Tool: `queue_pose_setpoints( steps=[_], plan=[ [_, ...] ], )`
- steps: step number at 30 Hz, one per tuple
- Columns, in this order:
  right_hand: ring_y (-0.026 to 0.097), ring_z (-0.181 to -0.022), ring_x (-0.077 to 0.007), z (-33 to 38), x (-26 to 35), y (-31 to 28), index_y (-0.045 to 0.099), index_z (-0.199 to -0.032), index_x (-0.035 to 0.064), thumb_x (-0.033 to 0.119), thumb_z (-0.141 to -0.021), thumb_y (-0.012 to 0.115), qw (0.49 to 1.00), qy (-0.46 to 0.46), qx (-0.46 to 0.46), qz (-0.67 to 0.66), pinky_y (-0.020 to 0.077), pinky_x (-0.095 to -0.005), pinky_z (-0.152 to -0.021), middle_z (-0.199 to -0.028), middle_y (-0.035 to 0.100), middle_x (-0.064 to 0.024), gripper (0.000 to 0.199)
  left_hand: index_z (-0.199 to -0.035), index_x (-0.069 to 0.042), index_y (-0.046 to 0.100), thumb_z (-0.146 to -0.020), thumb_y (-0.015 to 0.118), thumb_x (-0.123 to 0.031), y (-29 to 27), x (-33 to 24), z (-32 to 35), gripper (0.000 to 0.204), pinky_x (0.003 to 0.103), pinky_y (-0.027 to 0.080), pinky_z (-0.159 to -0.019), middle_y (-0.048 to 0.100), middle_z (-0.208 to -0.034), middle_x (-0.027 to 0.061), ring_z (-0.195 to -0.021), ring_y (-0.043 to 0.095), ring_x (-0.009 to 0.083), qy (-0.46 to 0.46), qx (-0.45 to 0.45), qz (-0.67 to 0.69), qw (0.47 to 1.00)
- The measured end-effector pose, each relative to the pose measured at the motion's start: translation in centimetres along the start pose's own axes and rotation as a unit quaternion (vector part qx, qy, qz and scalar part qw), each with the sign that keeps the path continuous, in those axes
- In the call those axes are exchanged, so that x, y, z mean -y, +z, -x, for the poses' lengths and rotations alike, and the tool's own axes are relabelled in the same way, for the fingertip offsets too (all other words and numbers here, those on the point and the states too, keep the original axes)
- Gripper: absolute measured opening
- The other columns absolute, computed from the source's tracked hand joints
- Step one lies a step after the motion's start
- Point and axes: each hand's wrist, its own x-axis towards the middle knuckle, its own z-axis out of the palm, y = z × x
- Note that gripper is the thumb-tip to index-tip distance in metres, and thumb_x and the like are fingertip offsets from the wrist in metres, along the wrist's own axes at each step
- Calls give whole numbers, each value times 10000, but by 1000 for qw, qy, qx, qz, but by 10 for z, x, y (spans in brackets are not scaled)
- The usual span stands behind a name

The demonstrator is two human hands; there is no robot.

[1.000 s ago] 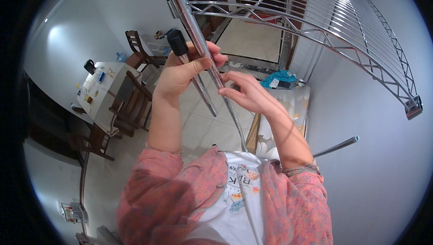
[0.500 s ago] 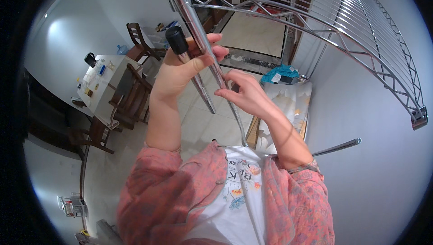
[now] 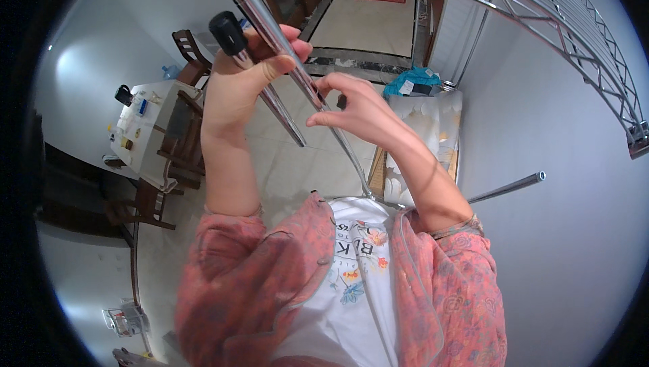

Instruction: The person assembles a metal wire shelving unit by hand, removing a book and a pouch from a shelf, picking up metal poles and sliding the wire shelf onto them, and moving the shelf to a different position on the poles.

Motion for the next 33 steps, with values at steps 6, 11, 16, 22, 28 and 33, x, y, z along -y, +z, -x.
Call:
queue_pose_setpoints(
  steps=[6, 11, 16, 22, 28, 33],
  plan=[
    [544, -691, -253, 4, 1, 3, 621, -865, 10, 236, -747, 764, 999, -6, -32, 25, 427, -340, -593, -817, 623, -97, 292, -1088, 32, 614, -752, 779, -83, 3, 1, -2, 392, 343, 542, -838, 688, -942, 121, -923, 670, 221, 11, -16, -48, 999],
    [528, -610, -167, 4, 4, 1, 643, -963, -6, 186, -782, 744, 998, -41, -33, 44, 403, -274, -505, -800, 612, -87, 283, -1175, 39, 577, -817, 703, -55, -1, 0, -4, 391, 346, 511, -906, 678, -1013, 135, -996, 647, 226, 29, 24, -58, 998],
    [561, -706, -152, 3, 6, 3, 639, -1018, -3, 149, -804, 715, 1000, -6, -10, 23, 441, -290, -579, -835, 631, -85, 273, -1214, 40, 557, -852, 642, -30, -1, 1, -5, 378, 342, 485, -945, 669, -1063, 139, -1045, 629, 227, 72, 55, -36, 995],
    [570, -815, -161, 2, -2, 9, 626, -1055, -14, 173, -789, 733, 998, -16, -45, -41, 442, -300, -642, -930, 638, -86, 342, -1123, 38, 603, -812, 673, -2, -4, -4, -7, 321, 338, 510, -909, 681, -1015, 132, -990, 654, 217, 37, 37, -76, 996],
    [568, -781, -164, 3, 9, 6, 632, -1030, -28, 201, -774, 747, 994, 22, -44, 95, 448, -294, -645, -912, 650, -96, 362, -1076, 36, 618, -769, 721, 3, -3, -4, -9, 326, 325, 547, -835, 687, -958, 134, -923, 671, 210, 41, 13, -91, 995],
    [584, -786, -182, 4, 14, 4, 632, -1045, -44, 183, -803, 716, 997, 41, -24, 56, 468, -291, -699, -964, 670, -124, 343, -1082, 35, 607, -776, 727, -4, 0, -7, -8, 332, 326, 558, -807, 685, -952, 134, -901, 671, 204, 48, -29, -197, 979]
  ],
)
